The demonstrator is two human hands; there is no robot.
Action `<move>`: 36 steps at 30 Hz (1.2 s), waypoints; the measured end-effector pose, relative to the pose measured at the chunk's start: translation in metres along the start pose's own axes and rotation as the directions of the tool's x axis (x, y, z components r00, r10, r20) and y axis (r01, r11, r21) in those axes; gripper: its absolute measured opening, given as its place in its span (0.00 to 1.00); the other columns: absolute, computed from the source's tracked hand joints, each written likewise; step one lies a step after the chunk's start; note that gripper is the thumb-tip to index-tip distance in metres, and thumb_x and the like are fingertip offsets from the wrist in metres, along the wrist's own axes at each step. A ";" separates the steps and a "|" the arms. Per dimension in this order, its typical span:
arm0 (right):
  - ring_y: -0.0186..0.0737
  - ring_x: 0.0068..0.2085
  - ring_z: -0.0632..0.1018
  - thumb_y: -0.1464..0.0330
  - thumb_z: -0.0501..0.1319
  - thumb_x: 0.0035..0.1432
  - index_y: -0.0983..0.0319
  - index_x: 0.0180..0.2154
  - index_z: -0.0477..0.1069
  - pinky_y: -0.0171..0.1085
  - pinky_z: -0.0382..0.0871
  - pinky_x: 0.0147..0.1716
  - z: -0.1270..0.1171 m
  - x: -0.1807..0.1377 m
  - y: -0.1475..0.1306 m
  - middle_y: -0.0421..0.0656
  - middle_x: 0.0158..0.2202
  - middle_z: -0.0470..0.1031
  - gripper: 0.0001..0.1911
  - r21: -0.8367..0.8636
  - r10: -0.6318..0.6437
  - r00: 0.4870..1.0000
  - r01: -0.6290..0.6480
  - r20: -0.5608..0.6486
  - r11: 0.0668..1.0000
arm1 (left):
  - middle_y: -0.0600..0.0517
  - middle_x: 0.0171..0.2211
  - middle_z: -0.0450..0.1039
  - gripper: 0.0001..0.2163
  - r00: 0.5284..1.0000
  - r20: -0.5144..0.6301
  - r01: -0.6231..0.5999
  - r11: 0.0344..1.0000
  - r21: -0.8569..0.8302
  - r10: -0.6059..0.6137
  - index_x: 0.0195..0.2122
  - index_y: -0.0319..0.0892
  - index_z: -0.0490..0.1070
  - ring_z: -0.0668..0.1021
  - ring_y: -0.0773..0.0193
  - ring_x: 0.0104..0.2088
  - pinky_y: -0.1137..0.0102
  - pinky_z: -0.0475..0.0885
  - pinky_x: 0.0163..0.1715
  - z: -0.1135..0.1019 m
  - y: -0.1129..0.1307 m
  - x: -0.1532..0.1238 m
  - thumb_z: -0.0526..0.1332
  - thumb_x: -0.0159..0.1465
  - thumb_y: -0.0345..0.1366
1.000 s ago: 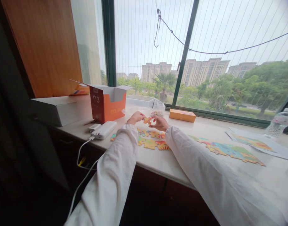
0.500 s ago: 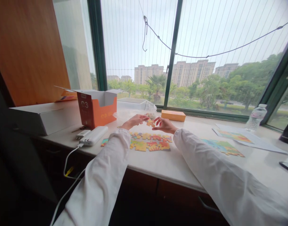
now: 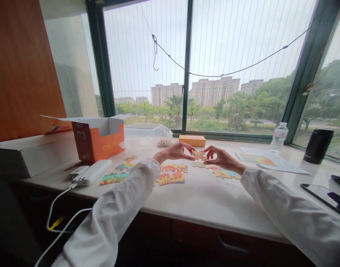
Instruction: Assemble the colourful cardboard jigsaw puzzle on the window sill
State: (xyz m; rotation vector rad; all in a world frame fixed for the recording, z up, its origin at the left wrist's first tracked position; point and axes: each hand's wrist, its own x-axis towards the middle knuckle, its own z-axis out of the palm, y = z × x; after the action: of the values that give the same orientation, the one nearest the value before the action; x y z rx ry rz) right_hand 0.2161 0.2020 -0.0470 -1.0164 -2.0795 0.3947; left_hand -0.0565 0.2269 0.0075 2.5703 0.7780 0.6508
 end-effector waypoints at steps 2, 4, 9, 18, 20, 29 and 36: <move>0.42 0.36 0.77 0.47 0.71 0.45 0.59 0.46 0.71 0.41 0.69 0.37 -0.012 -0.006 0.014 0.42 0.34 0.77 0.33 0.032 0.001 1.000 -0.001 0.008 0.999 | 0.48 0.44 0.79 0.26 0.999 -0.028 -0.029 0.998 0.059 0.030 0.51 0.43 0.78 0.77 0.63 0.37 0.71 0.68 0.36 0.011 0.006 0.015 0.71 0.54 0.52; 0.43 0.37 0.77 0.46 0.70 0.45 0.59 0.46 0.71 0.41 0.69 0.39 -0.020 -0.011 0.027 0.43 0.35 0.77 0.33 0.032 0.015 0.999 -0.016 0.047 0.999 | 0.48 0.45 0.78 0.26 0.996 -0.077 -0.036 0.994 0.106 0.044 0.51 0.44 0.79 0.77 0.62 0.38 0.71 0.68 0.36 0.026 0.008 0.025 0.70 0.55 0.53; 0.42 0.36 0.76 0.46 0.72 0.43 0.60 0.45 0.72 0.40 0.68 0.38 -0.027 -0.020 0.046 0.42 0.34 0.76 0.33 -0.053 0.038 0.973 -0.026 0.229 0.998 | 0.48 0.46 0.77 0.25 0.997 -0.076 -0.012 0.982 0.188 0.026 0.50 0.46 0.79 0.77 0.61 0.39 0.70 0.69 0.39 0.060 0.005 0.030 0.70 0.54 0.54; 0.37 0.29 0.72 0.43 0.70 0.41 0.61 0.48 0.74 0.36 0.61 0.32 -0.028 -0.026 0.048 0.38 0.28 0.74 0.38 -0.130 0.117 0.935 -0.077 0.335 0.988 | 0.48 0.45 0.77 0.25 0.999 -0.007 0.035 0.979 0.201 -0.034 0.49 0.44 0.79 0.77 0.59 0.42 0.69 0.69 0.44 0.084 -0.007 0.025 0.70 0.54 0.53; 0.37 0.29 0.71 0.43 0.71 0.40 0.61 0.48 0.74 0.36 0.60 0.31 -0.028 -0.027 0.048 0.38 0.28 0.73 0.39 -0.137 0.157 0.922 -0.115 0.354 0.984 | 0.48 0.46 0.77 0.26 0.999 0.012 0.028 0.977 0.209 -0.031 0.51 0.44 0.78 0.77 0.58 0.43 0.68 0.69 0.44 0.088 -0.009 0.025 0.70 0.54 0.52; 0.37 0.29 0.72 0.45 0.66 0.48 0.60 0.50 0.74 0.35 0.60 0.31 -0.032 -0.030 0.052 0.38 0.27 0.74 0.34 -0.098 0.209 0.894 -0.185 0.395 0.978 | 0.49 0.46 0.79 0.23 0.988 0.077 0.107 0.958 0.266 -0.132 0.52 0.46 0.78 0.78 0.56 0.44 0.68 0.68 0.44 0.093 -0.014 0.026 0.66 0.59 0.53; 0.37 0.28 0.71 0.45 0.64 0.51 0.60 0.50 0.75 0.35 0.59 0.30 -0.030 -0.030 0.052 0.38 0.26 0.75 0.32 -0.122 0.200 0.900 -0.165 0.387 0.979 | 0.51 0.46 0.80 0.22 0.995 0.063 0.067 0.978 0.196 -0.080 0.52 0.49 0.78 0.78 0.58 0.43 0.70 0.68 0.42 0.096 -0.015 0.025 0.66 0.60 0.51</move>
State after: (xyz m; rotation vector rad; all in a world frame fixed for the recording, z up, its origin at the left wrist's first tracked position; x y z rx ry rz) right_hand 0.2777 0.2102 -0.0718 -1.2739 -2.3842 0.6591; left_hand 0.0057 0.2329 -0.0707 2.7068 0.9505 0.4794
